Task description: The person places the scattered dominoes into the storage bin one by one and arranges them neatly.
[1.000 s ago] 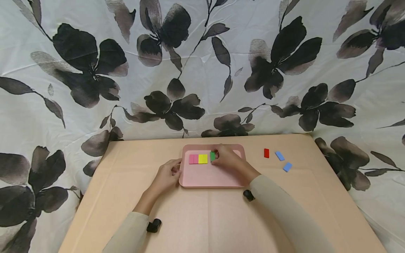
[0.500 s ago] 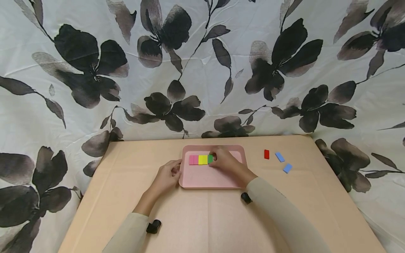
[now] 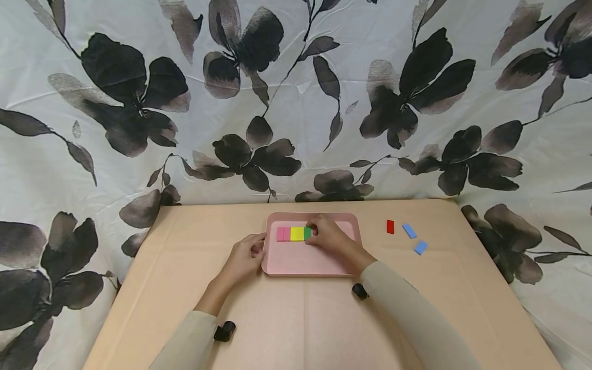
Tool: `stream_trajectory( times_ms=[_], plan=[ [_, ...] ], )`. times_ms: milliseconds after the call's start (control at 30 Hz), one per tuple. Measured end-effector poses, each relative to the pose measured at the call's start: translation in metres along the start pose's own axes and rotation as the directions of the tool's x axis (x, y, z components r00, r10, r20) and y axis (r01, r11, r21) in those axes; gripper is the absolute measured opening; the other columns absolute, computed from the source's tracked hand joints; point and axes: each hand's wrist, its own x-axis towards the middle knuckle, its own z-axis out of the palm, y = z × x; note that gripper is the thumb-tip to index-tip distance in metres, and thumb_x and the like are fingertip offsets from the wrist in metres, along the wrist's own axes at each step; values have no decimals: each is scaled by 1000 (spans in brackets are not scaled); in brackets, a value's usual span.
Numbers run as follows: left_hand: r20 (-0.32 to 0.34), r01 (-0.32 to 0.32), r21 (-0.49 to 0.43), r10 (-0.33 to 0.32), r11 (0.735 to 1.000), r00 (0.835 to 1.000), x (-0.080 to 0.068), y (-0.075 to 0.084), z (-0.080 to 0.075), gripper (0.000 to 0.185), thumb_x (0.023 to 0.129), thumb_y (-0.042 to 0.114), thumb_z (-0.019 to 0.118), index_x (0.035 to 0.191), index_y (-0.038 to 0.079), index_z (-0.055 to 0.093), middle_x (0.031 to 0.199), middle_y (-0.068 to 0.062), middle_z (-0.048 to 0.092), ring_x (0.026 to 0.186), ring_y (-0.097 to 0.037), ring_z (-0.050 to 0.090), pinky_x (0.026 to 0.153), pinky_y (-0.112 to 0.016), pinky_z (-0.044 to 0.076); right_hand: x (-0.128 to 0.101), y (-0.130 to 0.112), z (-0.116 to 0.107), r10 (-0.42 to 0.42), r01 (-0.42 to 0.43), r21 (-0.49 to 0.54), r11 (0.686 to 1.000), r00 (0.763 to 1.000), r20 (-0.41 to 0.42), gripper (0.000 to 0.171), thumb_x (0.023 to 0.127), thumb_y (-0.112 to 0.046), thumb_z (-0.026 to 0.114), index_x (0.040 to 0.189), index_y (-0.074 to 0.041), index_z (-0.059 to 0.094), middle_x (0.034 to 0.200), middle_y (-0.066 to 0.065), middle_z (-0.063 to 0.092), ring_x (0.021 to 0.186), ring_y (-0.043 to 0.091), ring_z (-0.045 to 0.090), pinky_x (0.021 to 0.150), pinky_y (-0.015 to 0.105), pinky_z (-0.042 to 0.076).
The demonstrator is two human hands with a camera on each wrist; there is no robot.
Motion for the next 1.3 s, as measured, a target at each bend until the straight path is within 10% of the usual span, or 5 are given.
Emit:
stream_trajectory(
  times_ms=[1300],
  plan=[
    [-10,8,-16,-9,1000,1000,0,0,0,50,90,-2,70,139,-2,62,121,-13,71,89,-16,67,78,-25,61,1,4,1,-29,29,35,999,1000,-10,43,81,-17,89,115,1,68,91,7,55,89,17,48,77,27,42]
  ],
)
